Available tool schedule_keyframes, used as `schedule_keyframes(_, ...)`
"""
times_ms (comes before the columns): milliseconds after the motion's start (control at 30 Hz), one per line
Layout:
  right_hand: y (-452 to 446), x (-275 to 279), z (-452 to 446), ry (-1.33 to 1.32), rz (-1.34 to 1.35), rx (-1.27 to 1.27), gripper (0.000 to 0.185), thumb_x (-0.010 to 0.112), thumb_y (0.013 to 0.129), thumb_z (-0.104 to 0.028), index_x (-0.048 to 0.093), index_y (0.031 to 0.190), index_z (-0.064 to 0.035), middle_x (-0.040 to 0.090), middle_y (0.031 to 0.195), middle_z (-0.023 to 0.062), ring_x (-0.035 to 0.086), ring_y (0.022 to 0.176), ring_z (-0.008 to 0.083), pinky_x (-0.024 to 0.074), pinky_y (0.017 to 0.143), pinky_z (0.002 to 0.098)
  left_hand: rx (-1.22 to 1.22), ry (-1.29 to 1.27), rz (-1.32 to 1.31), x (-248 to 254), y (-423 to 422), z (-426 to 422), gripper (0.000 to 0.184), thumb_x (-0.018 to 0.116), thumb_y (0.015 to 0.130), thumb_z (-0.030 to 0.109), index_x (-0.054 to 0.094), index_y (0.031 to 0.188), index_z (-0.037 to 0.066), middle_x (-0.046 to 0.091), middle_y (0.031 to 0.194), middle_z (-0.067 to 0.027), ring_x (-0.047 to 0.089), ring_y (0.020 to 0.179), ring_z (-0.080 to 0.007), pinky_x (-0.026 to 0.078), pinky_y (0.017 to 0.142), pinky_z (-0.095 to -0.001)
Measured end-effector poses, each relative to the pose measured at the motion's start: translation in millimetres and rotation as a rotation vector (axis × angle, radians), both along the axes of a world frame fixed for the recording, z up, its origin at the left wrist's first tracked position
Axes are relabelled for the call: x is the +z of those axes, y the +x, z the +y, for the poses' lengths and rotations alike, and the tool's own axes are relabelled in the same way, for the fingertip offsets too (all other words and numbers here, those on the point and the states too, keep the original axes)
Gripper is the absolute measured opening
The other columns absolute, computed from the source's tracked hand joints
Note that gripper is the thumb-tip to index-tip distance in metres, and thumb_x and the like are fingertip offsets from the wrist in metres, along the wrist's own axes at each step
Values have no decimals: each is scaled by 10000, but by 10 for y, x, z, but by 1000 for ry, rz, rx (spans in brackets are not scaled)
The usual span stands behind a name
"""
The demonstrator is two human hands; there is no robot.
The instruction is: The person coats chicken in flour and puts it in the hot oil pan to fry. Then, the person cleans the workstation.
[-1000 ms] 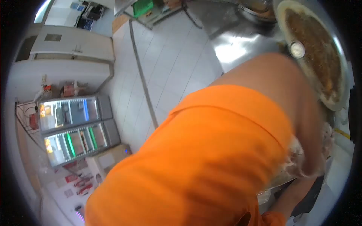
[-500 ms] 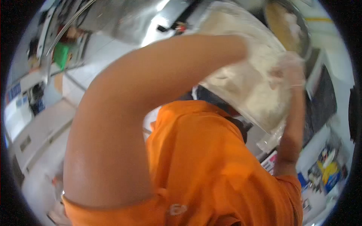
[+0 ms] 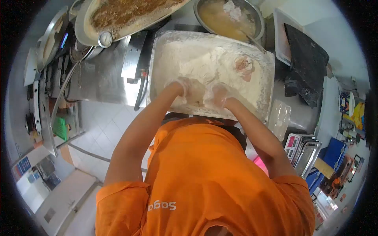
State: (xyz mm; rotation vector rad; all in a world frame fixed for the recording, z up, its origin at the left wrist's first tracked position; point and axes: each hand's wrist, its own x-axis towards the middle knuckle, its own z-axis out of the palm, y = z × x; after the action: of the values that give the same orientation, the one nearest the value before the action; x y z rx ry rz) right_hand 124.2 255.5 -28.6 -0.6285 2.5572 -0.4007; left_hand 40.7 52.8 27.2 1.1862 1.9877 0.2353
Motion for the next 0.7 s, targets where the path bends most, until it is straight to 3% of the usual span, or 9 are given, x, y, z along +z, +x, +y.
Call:
schedule_keyframes(67, 14, 104, 107, -53, 13, -65, 418, 715, 788, -315, 623, 1045, 2, 646, 916, 266, 639, 917, 401, 506, 789, 438, 334, -145, -59, 33, 23, -180, 327, 677, 792, 348, 739, 1000, 104, 710, 942, -177, 688, 854, -321, 532, 784, -383)
schedule_keyframes(100, -53, 442, 108, -108, -101, -181, 401, 712, 797, -313, 636, 1025, 8, 644, 905, 269, 638, 921, 404, 505, 791, 439, 444, 12, -35, -307, 66, -247, 334, 700, 785, 347, 735, 1021, 114, 702, 912, -169, 673, 823, -322, 527, 777, -383)
schedule_keyframes(200, -178, 635, 145, -144, -101, -283, 385, 699, 815, -330, 662, 971, 19, 643, 913, 278, 637, 926, 407, 504, 795, 440, 755, 251, -17, 82, 204, -157, 326, 689, 817, 334, 726, 1049, 108, 691, 917, -172, 660, 824, -318, 520, 779, -392)
schedule_keyframes(300, -198, 520, 23, -73, -107, -357, 411, 698, 816, -349, 666, 976, 27, 643, 907, 278, 638, 923, 400, 502, 799, 436, 705, 531, 48, 207, 287, 3, 293, 669, 853, 308, 722, 1058, 106, 688, 939, -171, 654, 840, -310, 515, 780, -392)
schedule_keyframes(400, -312, 714, 9, -47, -181, -451, 410, 703, 812, -327, 666, 1008, 31, 649, 908, 278, 647, 894, 390, 510, 791, 435, 706, 510, -129, 446, 305, 86, 280, 632, 891, 325, 721, 1052, 114, 686, 939, -178, 651, 846, -322, 513, 785, -392)
schedule_keyframes(467, -372, 1029, 76, -109, -189, -438, 401, 700, 815, -309, 666, 1028, 29, 660, 925, 270, 660, 867, 378, 521, 769, 430, 701, 492, -1, 516, 248, 32, 324, 607, 905, 379, 715, 1034, 101, 690, 940, -182, 659, 870, -338, 517, 801, -402)
schedule_keyframes(533, -413, 1305, 290, -234, -138, -363, 394, 692, 824, -298, 666, 1046, 25, 675, 950, 254, 675, 839, 360, 534, 733, 419, 718, 565, 128, 339, 134, -120, 337, 596, 908, 390, 711, 1022, 95, 689, 937, -193, 662, 887, -352, 518, 812, -417)
schedule_keyframes(633, -705, 1367, 692, -690, 12, -513, 370, 704, 817, -263, 673, 1082, -6, 690, 1018, 220, 685, 861, 320, 535, 742, 386, 953, 278, 99, -246, -90, -142, 367, 597, 889, 379, 687, 1063, 69, 681, 1009, -212, 653, 971, -366, 511, 853, -429)
schedule_keyframes(700, -1126, 1542, 859, -641, 109, -589, 377, 711, 809, -215, 664, 1137, -35, 694, 1060, 181, 677, 929, 287, 523, 786, 369, 747, 383, 267, -794, -183, 60, 399, 615, 862, 378, 669, 1093, 58, 670, 1060, -223, 637, 1022, -372, 501, 879, -438)
